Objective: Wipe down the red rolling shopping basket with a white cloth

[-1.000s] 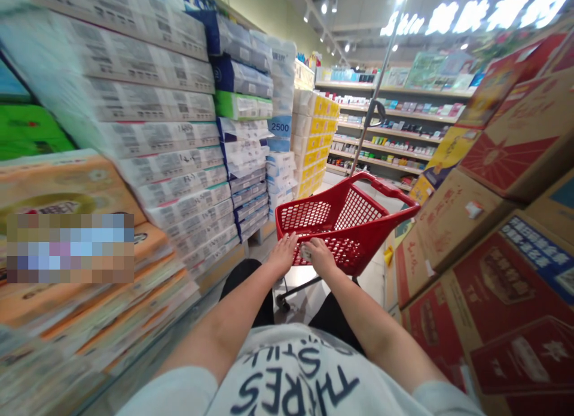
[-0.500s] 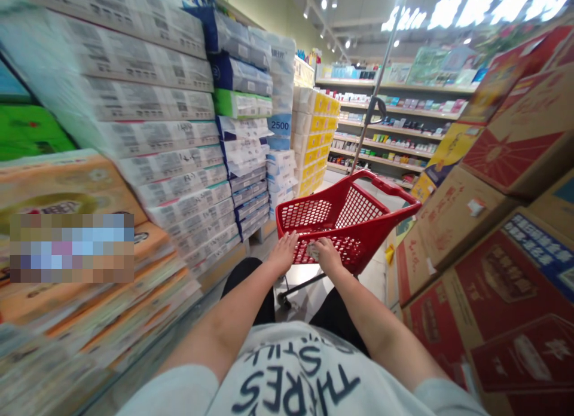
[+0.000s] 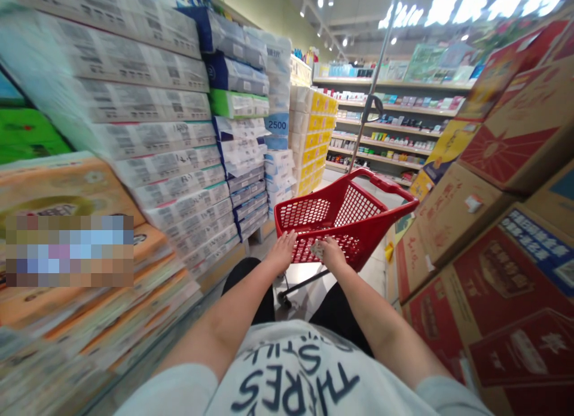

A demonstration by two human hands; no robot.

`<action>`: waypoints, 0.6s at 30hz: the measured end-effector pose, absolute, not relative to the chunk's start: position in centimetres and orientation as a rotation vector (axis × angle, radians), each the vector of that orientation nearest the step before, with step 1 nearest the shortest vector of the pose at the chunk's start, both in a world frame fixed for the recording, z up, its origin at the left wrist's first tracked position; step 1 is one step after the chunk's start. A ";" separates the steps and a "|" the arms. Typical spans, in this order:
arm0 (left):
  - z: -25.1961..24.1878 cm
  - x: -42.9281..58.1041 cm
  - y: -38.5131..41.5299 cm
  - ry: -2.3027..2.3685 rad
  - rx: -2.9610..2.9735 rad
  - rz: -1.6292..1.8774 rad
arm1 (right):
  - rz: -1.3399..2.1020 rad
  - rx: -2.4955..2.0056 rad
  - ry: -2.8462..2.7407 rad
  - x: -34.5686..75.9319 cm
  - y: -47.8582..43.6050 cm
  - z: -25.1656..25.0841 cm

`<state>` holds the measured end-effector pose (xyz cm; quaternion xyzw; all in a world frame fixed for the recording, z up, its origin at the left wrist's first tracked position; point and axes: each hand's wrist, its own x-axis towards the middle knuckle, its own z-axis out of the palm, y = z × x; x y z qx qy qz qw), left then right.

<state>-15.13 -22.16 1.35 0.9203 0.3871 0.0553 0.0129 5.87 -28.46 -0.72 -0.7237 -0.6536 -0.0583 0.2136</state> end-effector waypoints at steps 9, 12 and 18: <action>0.8 -14.9 -21.9 1.220 2.831 0.235 | -0.146 -1.968 -1.787 7.1 -28.2 -1.3; 0.9 -14.9 -22.0 1.219 2.819 0.229 | -0.170 -1.929 -1.771 7.3 -28.3 -1.1; 0.8 -14.9 -22.0 1.208 2.836 0.253 | -0.201 -1.881 -1.755 7.7 -28.7 0.2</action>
